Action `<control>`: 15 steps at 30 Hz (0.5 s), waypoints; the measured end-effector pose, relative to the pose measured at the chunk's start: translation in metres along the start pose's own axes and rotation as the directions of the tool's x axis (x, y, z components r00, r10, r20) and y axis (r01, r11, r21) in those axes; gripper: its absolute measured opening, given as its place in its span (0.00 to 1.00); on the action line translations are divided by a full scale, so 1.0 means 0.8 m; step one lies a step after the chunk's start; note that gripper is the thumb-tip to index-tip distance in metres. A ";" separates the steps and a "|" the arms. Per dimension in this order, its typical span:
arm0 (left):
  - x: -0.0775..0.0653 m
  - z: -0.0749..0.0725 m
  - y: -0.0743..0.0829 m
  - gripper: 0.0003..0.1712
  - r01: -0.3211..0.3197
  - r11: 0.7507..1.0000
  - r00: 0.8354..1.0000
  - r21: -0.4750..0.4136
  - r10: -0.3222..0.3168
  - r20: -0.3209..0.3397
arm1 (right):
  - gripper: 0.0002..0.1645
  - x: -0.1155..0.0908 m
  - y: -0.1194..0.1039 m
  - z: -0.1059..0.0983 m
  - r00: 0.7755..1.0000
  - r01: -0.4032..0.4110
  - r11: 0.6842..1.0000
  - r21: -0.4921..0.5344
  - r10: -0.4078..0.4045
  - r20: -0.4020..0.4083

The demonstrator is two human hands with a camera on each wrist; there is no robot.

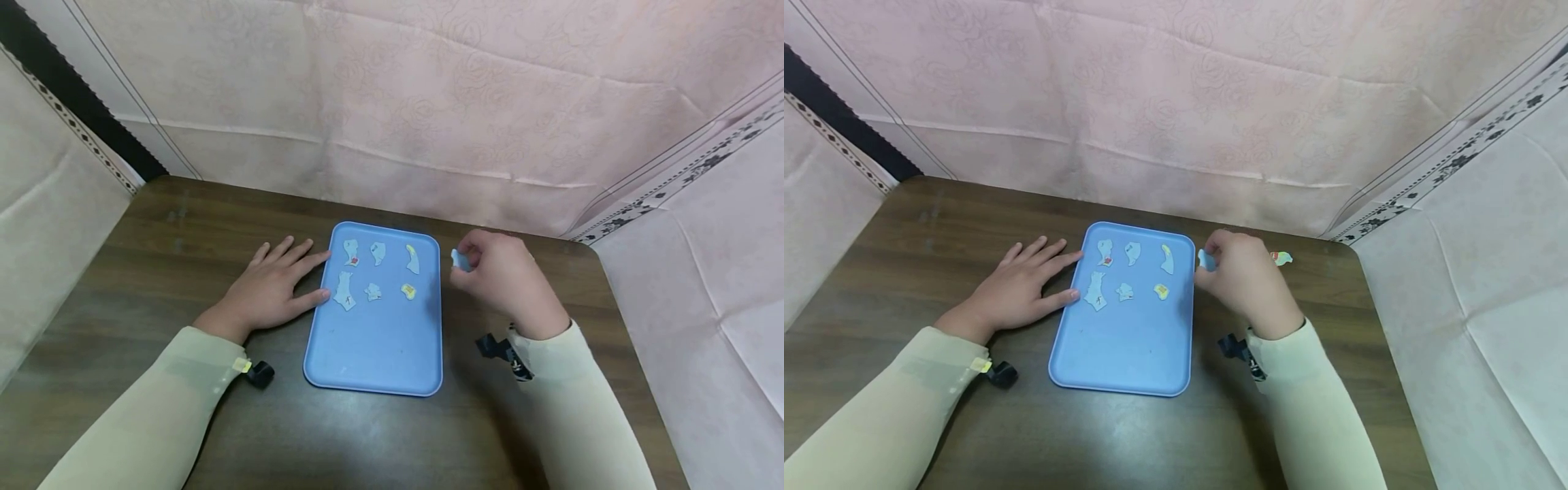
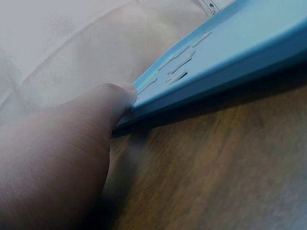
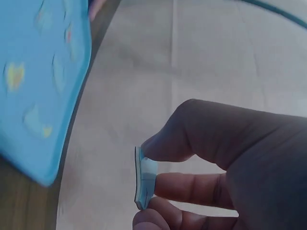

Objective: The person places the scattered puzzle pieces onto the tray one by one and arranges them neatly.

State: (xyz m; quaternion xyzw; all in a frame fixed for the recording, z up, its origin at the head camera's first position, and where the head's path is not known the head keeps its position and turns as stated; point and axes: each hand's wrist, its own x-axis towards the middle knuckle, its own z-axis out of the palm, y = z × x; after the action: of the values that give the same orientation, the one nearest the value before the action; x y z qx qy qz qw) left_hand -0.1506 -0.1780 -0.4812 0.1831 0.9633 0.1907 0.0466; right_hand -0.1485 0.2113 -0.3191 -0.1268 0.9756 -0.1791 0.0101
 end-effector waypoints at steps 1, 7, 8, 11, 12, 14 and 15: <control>0.000 -0.001 0.000 0.49 0.000 1.000 1.000 -0.001 0.000 0.001 | 0.13 0.000 -0.008 0.004 1.000 0.002 1.000 0.003 -0.002 0.004; 0.000 -0.002 0.002 0.49 -0.002 1.000 1.000 0.001 0.002 0.004 | 0.14 -0.001 -0.051 0.030 0.998 0.005 0.999 0.043 -0.008 0.063; 0.000 -0.002 0.002 0.49 -0.003 1.000 1.000 0.001 0.003 0.004 | 0.14 -0.001 -0.057 0.036 0.997 0.011 0.999 0.047 -0.014 0.073; 0.000 -0.001 0.002 0.49 -0.001 1.000 1.000 0.002 0.001 0.002 | 0.12 -0.001 -0.076 0.052 0.993 0.041 0.998 0.051 -0.046 0.108; 0.000 -0.001 0.002 0.49 0.000 1.000 1.000 0.002 0.000 0.001 | 0.11 -0.002 -0.083 0.058 0.991 0.050 0.997 0.052 -0.056 0.120; 0.000 -0.001 0.001 0.49 0.003 1.000 1.000 0.002 -0.003 0.000 | 0.12 -0.002 -0.096 0.069 0.986 0.066 0.996 0.053 -0.073 0.148; 0.000 -0.001 0.001 0.49 0.004 1.000 1.000 0.002 -0.004 -0.001 | 0.12 -0.003 -0.102 0.074 0.983 0.071 0.996 0.052 -0.078 0.164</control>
State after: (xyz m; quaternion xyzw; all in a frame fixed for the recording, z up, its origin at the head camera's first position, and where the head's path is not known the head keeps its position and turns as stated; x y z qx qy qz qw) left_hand -0.1504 -0.1773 -0.4803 0.1813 0.9639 0.1896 0.0463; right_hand -0.1227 0.1172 -0.3460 -0.1774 0.9616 -0.1904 0.0872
